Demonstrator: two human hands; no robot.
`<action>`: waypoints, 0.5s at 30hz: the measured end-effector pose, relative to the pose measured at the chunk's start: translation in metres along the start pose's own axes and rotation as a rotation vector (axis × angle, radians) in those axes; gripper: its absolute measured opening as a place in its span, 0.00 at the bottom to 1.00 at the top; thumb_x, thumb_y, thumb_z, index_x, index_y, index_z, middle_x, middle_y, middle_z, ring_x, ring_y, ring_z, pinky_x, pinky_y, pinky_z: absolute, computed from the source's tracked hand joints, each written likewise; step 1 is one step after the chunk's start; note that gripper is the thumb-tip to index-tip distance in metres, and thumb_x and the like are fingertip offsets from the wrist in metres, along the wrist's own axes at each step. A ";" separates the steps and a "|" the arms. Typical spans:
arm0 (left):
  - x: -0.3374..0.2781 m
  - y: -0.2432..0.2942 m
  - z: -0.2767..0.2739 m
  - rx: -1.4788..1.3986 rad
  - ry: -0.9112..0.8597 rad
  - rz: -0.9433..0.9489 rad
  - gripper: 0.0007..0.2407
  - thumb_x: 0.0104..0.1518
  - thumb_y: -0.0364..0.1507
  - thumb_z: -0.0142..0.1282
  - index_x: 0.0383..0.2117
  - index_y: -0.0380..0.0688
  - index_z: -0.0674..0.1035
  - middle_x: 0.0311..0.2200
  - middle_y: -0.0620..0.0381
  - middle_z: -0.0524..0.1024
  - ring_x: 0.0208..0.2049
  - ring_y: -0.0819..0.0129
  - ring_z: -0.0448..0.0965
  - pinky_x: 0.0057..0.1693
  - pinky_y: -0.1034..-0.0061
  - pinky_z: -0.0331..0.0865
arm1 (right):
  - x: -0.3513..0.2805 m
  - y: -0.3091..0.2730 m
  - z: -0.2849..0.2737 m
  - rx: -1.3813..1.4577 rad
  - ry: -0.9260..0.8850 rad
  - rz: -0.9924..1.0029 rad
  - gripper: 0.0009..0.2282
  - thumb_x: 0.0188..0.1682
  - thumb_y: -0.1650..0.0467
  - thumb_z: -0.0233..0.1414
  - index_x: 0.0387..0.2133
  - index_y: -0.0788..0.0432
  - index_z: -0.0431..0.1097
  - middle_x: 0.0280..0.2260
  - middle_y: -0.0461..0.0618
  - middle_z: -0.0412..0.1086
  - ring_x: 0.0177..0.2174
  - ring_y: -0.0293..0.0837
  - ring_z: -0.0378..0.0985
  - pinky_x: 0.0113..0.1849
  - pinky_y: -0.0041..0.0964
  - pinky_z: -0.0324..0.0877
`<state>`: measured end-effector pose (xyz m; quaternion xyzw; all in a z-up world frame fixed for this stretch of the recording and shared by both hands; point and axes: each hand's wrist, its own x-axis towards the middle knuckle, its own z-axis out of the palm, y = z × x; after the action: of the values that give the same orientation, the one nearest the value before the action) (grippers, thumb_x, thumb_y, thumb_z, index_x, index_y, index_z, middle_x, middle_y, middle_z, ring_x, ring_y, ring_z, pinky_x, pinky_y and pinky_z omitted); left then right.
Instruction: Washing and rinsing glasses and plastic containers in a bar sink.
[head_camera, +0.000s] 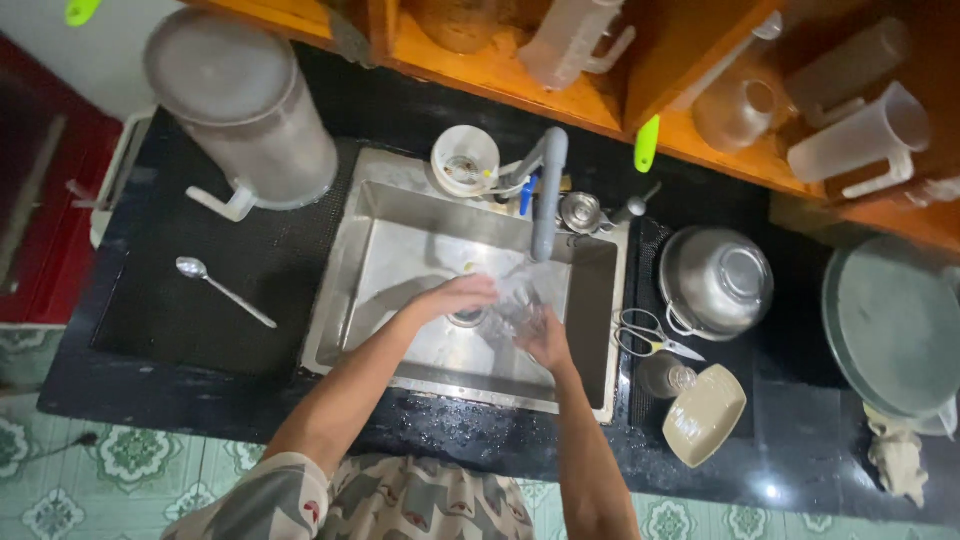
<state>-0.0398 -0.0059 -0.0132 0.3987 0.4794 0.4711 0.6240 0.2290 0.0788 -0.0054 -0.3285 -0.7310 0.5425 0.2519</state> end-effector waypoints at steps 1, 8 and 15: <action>-0.010 -0.014 -0.010 -0.006 0.009 -0.005 0.18 0.55 0.33 0.65 0.51 0.45 0.77 0.48 0.60 0.78 0.50 0.77 0.75 0.54 0.78 0.69 | -0.006 -0.021 -0.002 0.002 -0.010 0.004 0.32 0.31 0.76 0.66 0.51 0.62 0.61 0.43 0.49 0.69 0.41 0.48 0.72 0.41 0.42 0.75; -0.044 -0.111 -0.053 0.238 0.667 -0.398 0.15 0.56 0.39 0.57 0.36 0.39 0.84 0.31 0.50 0.85 0.30 0.65 0.83 0.41 0.69 0.76 | -0.019 0.010 0.030 -1.244 -0.590 0.296 0.30 0.32 0.67 0.69 0.51 0.50 0.66 0.43 0.50 0.75 0.42 0.53 0.80 0.43 0.49 0.75; -0.043 -0.080 -0.047 0.332 0.693 -0.253 0.16 0.56 0.39 0.57 0.39 0.38 0.82 0.33 0.49 0.85 0.37 0.61 0.85 0.47 0.68 0.76 | 0.010 -0.065 0.094 -1.296 -0.535 0.301 0.28 0.33 0.66 0.67 0.51 0.51 0.68 0.43 0.52 0.75 0.43 0.53 0.81 0.43 0.47 0.76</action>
<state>-0.0733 -0.0643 -0.0897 0.2494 0.7762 0.4131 0.4058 0.1411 0.0142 0.0304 -0.3650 -0.8897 0.0901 -0.2590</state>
